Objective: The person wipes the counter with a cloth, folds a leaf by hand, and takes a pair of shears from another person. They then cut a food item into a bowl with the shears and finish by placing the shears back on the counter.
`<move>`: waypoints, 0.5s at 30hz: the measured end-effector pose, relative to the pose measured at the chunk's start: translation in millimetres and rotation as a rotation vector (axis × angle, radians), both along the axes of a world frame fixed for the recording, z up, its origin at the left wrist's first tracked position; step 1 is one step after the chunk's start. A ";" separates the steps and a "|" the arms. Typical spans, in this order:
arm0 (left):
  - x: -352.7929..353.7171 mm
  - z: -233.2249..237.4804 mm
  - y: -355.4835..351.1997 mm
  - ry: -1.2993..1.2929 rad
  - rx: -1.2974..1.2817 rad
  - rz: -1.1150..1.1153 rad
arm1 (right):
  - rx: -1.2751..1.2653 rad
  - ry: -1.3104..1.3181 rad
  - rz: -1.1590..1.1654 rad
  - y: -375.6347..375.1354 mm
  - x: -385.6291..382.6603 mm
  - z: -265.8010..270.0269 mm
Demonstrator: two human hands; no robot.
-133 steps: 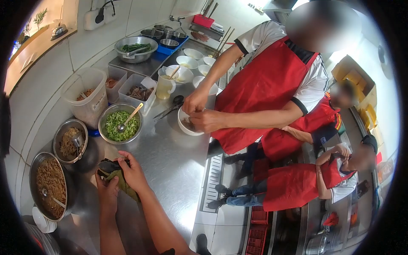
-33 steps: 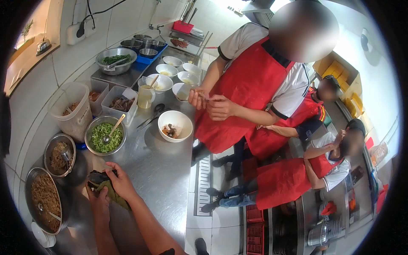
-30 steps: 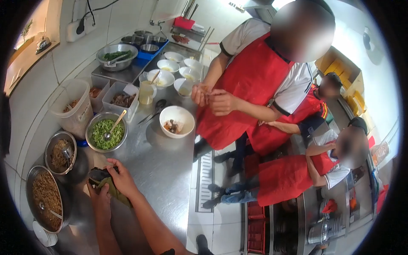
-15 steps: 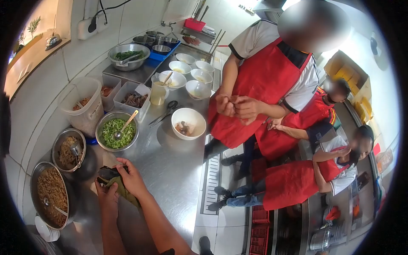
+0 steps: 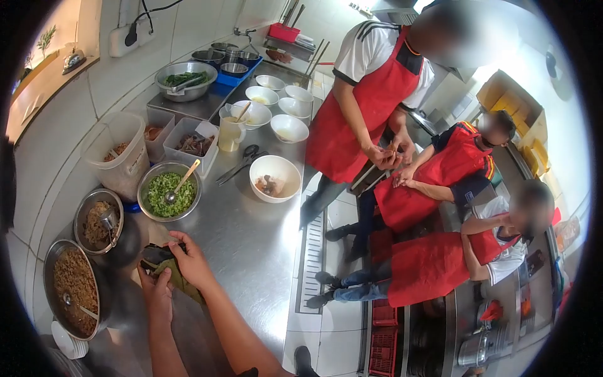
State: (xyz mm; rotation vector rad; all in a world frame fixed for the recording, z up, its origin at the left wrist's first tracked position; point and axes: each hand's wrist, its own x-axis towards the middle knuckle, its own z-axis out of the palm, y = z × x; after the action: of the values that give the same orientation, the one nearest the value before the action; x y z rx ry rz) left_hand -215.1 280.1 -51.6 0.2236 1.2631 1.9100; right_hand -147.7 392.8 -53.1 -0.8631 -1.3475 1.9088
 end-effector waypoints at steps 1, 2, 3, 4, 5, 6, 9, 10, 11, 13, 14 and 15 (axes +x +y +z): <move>-0.5 -0.9 -0.4 -0.002 0.006 -0.001 | 0.025 -0.026 0.002 0.1 0.2 1.1; -1.4 -2.9 -1.0 -0.003 0.007 -0.003 | 0.050 -0.051 0.004 0.2 0.7 2.6; -2.6 -5.6 -1.6 0.013 0.016 -0.008 | 0.052 -0.051 0.002 -0.2 0.6 1.4; -2.9 -7.0 -1.4 0.029 0.025 -0.013 | 0.037 -0.025 0.000 -1.2 -0.3 -1.1; -2.4 -4.8 -0.6 0.028 0.028 -0.013 | 0.023 0.000 -0.002 -1.0 -1.2 -2.5; -1.8 -0.5 -0.5 0.015 0.011 -0.011 | 0.025 -0.001 -0.002 -0.1 -1.6 -3.5; -0.8 -1.1 0.0 0.003 0.003 0.000 | 0.026 -0.022 0.000 -0.4 -1.6 -1.6; -0.6 -1.8 0.6 0.005 0.014 0.009 | 0.030 -0.042 0.000 -0.5 -1.1 0.5; -0.4 -0.8 0.5 0.004 0.014 0.007 | 0.033 -0.062 0.001 -0.7 -0.4 2.2; -0.1 4.3 0.2 0.013 -0.037 0.005 | 0.037 -0.054 0.001 -0.5 -0.5 -0.7; -0.4 2.3 0.3 0.012 -0.038 0.005 | 0.041 -0.043 0.002 -0.7 -0.7 -2.0; -1.3 -1.0 0.4 0.019 -0.039 0.004 | 0.039 -0.044 0.003 -0.9 -0.5 -2.8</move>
State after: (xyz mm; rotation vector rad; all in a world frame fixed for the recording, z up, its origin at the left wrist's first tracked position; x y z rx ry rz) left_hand -216.4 280.5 -52.6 0.2196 1.3131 1.8891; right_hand -148.2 391.9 -55.9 -0.8889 -1.4073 1.8697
